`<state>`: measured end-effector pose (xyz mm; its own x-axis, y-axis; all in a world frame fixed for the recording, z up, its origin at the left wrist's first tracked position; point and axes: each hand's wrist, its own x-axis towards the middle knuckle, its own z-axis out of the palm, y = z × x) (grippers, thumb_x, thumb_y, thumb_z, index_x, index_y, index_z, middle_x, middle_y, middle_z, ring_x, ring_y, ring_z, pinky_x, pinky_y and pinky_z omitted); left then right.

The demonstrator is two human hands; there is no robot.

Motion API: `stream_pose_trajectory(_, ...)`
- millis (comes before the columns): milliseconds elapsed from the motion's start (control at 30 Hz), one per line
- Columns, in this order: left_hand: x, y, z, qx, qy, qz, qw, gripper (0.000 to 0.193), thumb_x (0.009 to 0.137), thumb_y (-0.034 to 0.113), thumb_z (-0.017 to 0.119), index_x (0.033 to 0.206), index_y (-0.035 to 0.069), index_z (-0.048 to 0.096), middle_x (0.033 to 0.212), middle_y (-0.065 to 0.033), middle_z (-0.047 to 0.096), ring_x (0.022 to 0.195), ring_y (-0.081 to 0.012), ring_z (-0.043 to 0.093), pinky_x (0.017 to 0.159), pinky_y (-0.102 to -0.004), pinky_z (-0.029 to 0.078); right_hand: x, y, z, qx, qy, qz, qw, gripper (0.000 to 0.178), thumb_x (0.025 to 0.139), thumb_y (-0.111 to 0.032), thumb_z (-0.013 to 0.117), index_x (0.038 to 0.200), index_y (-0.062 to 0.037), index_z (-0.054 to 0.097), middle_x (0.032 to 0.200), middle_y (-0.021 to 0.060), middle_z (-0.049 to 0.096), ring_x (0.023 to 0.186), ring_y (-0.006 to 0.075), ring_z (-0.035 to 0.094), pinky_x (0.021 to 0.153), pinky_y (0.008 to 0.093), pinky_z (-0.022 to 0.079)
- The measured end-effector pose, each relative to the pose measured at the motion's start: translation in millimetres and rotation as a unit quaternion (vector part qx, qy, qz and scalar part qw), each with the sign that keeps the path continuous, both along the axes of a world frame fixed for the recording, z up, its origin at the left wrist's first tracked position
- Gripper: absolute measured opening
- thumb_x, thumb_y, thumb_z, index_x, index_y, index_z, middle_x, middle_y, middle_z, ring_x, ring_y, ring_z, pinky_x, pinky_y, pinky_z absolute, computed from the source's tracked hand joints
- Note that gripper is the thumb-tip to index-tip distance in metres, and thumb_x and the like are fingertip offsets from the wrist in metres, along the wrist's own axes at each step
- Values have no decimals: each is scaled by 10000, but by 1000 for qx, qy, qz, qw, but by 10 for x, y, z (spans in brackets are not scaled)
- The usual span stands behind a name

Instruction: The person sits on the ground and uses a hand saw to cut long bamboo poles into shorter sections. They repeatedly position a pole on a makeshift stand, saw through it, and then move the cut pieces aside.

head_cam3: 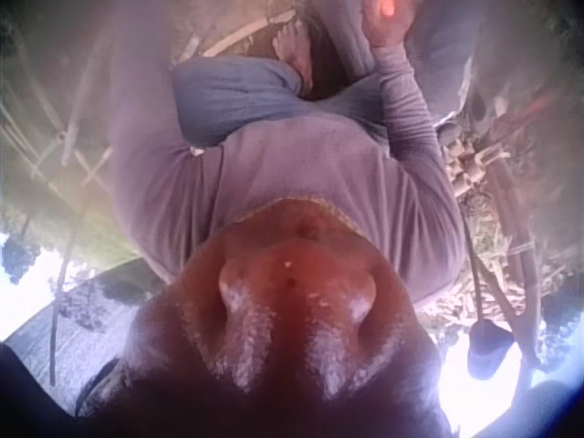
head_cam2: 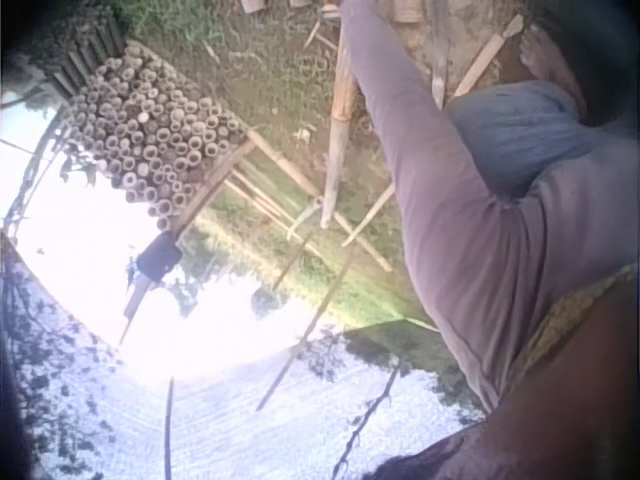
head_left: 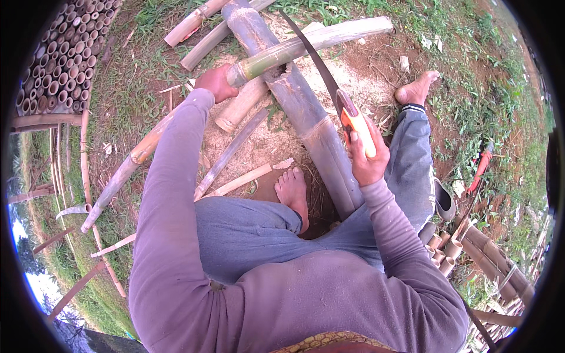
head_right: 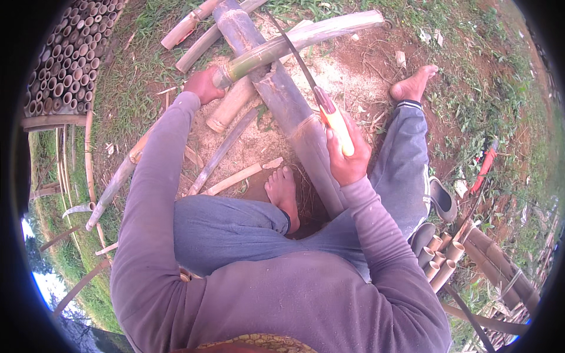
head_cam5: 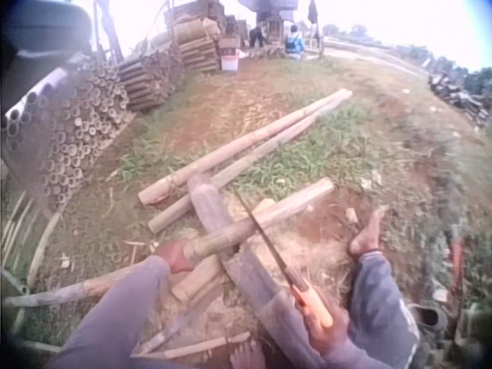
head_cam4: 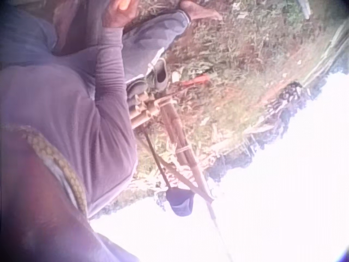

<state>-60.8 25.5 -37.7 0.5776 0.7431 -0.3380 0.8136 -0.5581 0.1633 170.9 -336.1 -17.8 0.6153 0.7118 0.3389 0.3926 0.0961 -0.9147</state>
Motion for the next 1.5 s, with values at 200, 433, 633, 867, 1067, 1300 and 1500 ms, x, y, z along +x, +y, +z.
stream_pose_trajectory(200, 24, 79, -72, -63, -36, -10, 997, 628, 695, 324, 833, 1267, 143, 646, 1126, -198, 755, 1047, -401, 721, 935, -471, 559, -6, 11, -131, -11, -30, -37, 999, 389, 987, -70, 712, 1336, 82, 634, 1223, 204, 748, 1013, 229, 749, 907, 335, 583)
stream_pose_trajectory(433, -11, 240, -54, -84, -69, -9, 994, 626, 662, 307, 832, 1238, 117, 680, 1120, -187, 762, 1018, -376, 729, 929, -439, 562, 35, 249, -73, -24, -21, -22, 999, 417, 972, -81, 734, 1357, 50, 639, 1222, 197, 747, 1104, 219, 741, 942, 340, 575)
stream_pose_trajectory(633, 20, 283, -85, -141, -83, -19, 986, 633, 643, 296, 824, 1229, 95, 692, 1098, -202, 760, 991, -363, 729, 921, -422, 558, 20, 1, -131, -22, -24, -33, 999, 403, 972, -80, 733, 1341, 55, 645, 1215, 191, 747, 1099, 231, 741, 944, 343, 574)
stream_pose_trajectory(867, -2, -32, 13, -2, -95, -23, 995, 727, 644, 343, 869, 1297, 119, 642, 1185, -175, 734, 1073, -355, 721, 955, -452, 562, 206, 866, -252, -1, 75, -10, 997, 394, 987, -147, 746, 1328, 29, 661, 1170, 155, 754, 1043, 163, 724, 900, 305, 566)
stream_pose_trajectory(1067, -14, -291, -163, 127, 26, 15, 991, 807, 779, 385, 857, 1448, 153, 470, 1180, -198, 701, 1054, -407, 721, 926, -512, 571, 161, 1003, -91, 15, 121, -10, 992, 390, 991, -152, 742, 1323, 36, 663, 1125, 125, 765, 968, 135, 728, 845, 290, 581)
stream_pose_trajectory(1300, 137, -129, 28, 9, 13, 6, 1000, 796, 722, 372, 844, 1418, 128, 546, 1125, -206, 754, 1066, -404, 724, 935, -494, 572, 199, 797, -194, -4, 37, -43, 998, 390, 975, -99, 743, 1334, 28, 659, 1142, 133, 767, 952, 155, 741, 834, 309, 590)
stream_pose_trajectory(1500, -46, -85, -74, 11, 6, -1, 1000, 811, 721, 391, 838, 1430, 129, 543, 1120, -207, 754, 1063, -405, 725, 943, -494, 570, -70, -543, 133, -24, 18, -34, 999, 375, 990, -81, 712, 1330, 63, 643, 1216, 185, 745, 1095, 240, 741, 950, 340, 574)
